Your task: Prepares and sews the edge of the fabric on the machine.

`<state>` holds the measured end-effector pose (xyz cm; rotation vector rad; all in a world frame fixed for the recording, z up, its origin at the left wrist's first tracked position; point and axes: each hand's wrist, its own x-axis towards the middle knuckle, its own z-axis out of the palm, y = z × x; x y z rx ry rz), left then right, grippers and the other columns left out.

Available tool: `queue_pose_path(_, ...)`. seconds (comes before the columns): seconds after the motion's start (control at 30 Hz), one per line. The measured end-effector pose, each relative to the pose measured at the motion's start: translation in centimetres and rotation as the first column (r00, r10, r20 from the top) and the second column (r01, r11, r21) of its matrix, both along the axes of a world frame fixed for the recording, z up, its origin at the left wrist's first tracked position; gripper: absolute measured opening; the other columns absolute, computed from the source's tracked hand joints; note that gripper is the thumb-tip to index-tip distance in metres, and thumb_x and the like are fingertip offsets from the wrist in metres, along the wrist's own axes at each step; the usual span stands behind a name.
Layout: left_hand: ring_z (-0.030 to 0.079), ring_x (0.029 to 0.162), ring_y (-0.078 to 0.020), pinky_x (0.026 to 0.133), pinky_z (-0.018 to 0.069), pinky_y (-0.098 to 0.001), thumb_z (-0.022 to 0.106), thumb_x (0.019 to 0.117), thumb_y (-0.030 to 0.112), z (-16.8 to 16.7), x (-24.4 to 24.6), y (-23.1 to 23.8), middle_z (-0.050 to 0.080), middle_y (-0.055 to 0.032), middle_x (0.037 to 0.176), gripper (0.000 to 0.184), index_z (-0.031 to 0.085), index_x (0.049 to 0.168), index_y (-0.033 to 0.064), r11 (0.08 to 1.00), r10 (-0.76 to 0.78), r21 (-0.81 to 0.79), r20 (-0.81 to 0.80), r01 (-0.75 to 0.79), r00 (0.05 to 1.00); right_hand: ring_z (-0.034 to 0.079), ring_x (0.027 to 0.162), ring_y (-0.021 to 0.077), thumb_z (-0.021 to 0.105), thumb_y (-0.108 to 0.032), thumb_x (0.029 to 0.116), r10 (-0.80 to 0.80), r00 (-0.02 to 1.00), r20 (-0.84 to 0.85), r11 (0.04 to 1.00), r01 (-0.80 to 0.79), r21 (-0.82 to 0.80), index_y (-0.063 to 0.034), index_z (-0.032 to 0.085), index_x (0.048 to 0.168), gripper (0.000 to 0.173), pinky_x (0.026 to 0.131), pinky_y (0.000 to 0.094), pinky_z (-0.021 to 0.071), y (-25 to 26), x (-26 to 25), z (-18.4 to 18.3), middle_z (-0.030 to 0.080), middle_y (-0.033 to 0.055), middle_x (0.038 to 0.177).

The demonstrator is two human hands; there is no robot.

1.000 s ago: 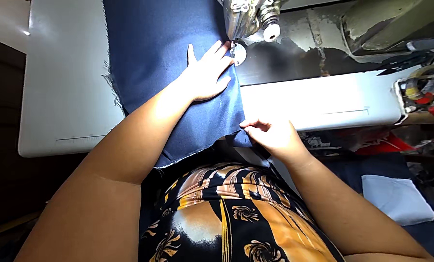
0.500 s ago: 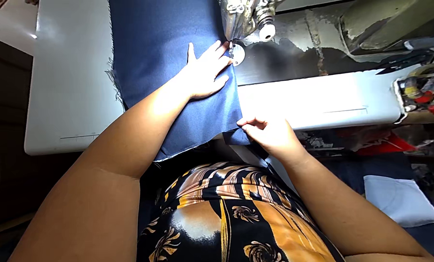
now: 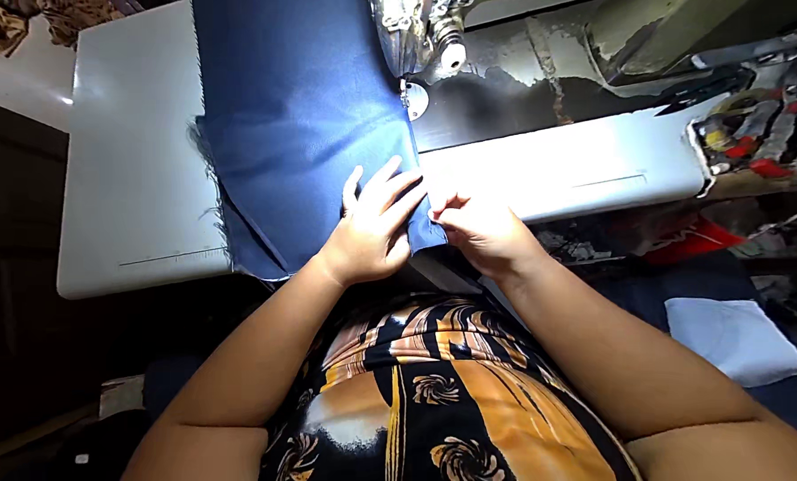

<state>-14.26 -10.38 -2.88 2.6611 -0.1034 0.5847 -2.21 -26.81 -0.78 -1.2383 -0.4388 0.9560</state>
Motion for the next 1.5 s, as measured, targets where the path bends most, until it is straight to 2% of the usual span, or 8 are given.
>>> queue_pose_path(0.17,0.064,0.121,-0.0257,0.109,0.0313,-0.0602,0.071,0.0923,0.035,0.0,1.0,1.0,0.074,-0.0065,0.119,0.035,0.076,0.119,0.0138,0.978,0.011,0.193,0.302,-0.072,0.953,0.067,0.071,0.0126,0.05,0.009,0.0953,-0.031,0.967,-0.253,0.991,0.062,0.116,-0.0083,0.056,0.088,0.02,0.069,0.0321,0.0609,1.2,-1.2,1.5,0.066,0.0031,0.081)
queue_pose_path(0.4,0.068,0.087,-0.025,0.1,0.0457,-0.0457,0.067,0.0957,0.01,0.9,2.4,1.1,0.074,-0.0136,0.088,0.016,0.08,0.102,0.0033,0.995,-0.014,0.091,0.426,-0.027,0.905,0.06,0.058,0.0089,0.056,0.007,0.0945,0.003,0.987,-0.161,0.993,0.016,0.116,-0.0054,0.058,0.105,0.016,0.052,0.0231,0.0531,1.8,-0.6,1.4,0.064,0.0038,0.076)
queue_pose_path(0.5,0.069,0.091,-0.0251,0.099,0.0497,-0.04,0.068,0.0934,0.011,1.7,2.1,1.4,0.075,-0.0158,0.089,0.017,0.079,0.102,0.0004,0.997,0.048,-0.076,0.416,-0.018,0.908,0.06,0.058,0.0023,0.058,0.002,0.0947,-0.08,0.933,0.352,0.985,0.02,0.173,-0.0029,0.057,0.108,0.014,0.053,0.0167,0.051,2.7,0.6,1.2,0.064,-0.0014,0.074)
queue_pose_path(0.67,0.069,0.097,-0.0089,0.091,0.0569,-0.0272,0.072,0.0931,0.005,2.9,1.9,2.1,0.073,-0.0064,0.098,0.011,0.072,0.101,-0.0025,0.86,0.24,-0.51,0.367,-0.022,0.899,0.047,0.142,0.0285,0.049,-0.006,0.0955,0.088,0.294,0.952,0.967,-0.255,-0.011,-0.0019,0.058,0.142,0.048,0.12,0.0412,0.0339,5.3,4.8,2.5,0.058,0.0159,0.145)
queue_pose_path(0.9,0.068,0.099,-0.0037,0.094,0.0571,-0.0266,0.069,0.0937,0.002,3.1,1.6,2.0,0.071,0.0025,0.101,0.015,0.064,0.108,0.0017,0.738,0.351,-0.673,0.329,-0.043,0.877,0.069,0.086,0.0218,0.062,-0.014,0.0976,0.008,0.241,0.97,0.957,-0.283,0.063,-0.0022,0.075,0.102,0.018,0.08,0.0363,0.0532,7.2,5.2,3.0,0.073,0.0125,0.093)
queue_pose_path(1.1,0.067,0.093,-0.0058,0.088,0.0572,-0.026,0.067,0.0947,0.002,3.2,1.4,1.7,0.07,-0.0019,0.097,0.01,0.065,0.104,-0.0009,0.789,0.266,-0.615,0.325,-0.011,0.907,0.071,0.08,0.0138,0.066,-0.008,0.0941,-0.117,0.283,0.952,0.959,-0.217,0.182,-0.0015,0.076,0.095,0.011,0.075,0.0287,0.0561,6.4,4.3,2.6,0.075,0.01,0.088)
queue_pose_path(1.3,0.066,0.089,-0.0189,0.087,0.0525,-0.0366,0.068,0.095,0.013,2.1,-0.3,-0.9,0.07,-0.0097,0.088,0.013,0.073,0.092,0.0017,0.974,0.121,-0.21,0.17,-0.085,0.978,0.068,0.106,0.0275,0.061,-0.008,0.0958,-0.086,0.151,0.985,0.994,-0.054,0.095,-0.0025,0.077,0.093,0.017,0.095,0.0403,0.0532,1.7,1.4,-0.6,0.072,0.016,0.107)
queue_pose_path(1.5,0.048,0.14,-0.0207,0.117,0.0272,-0.051,0.046,0.1026,0.023,1.0,0.4,-0.4,0.062,-0.0103,0.138,0.03,0.067,0.116,0.0079,0.914,0.301,-0.302,0.052,-0.273,0.952,0.067,0.094,0.0268,0.06,-0.015,0.0971,-0.029,0.161,0.986,0.999,0.044,0.023,-0.0106,0.08,0.105,0.022,0.081,0.0473,0.0514,0.0,0.9,-4.9,0.071,0.0115,0.1)
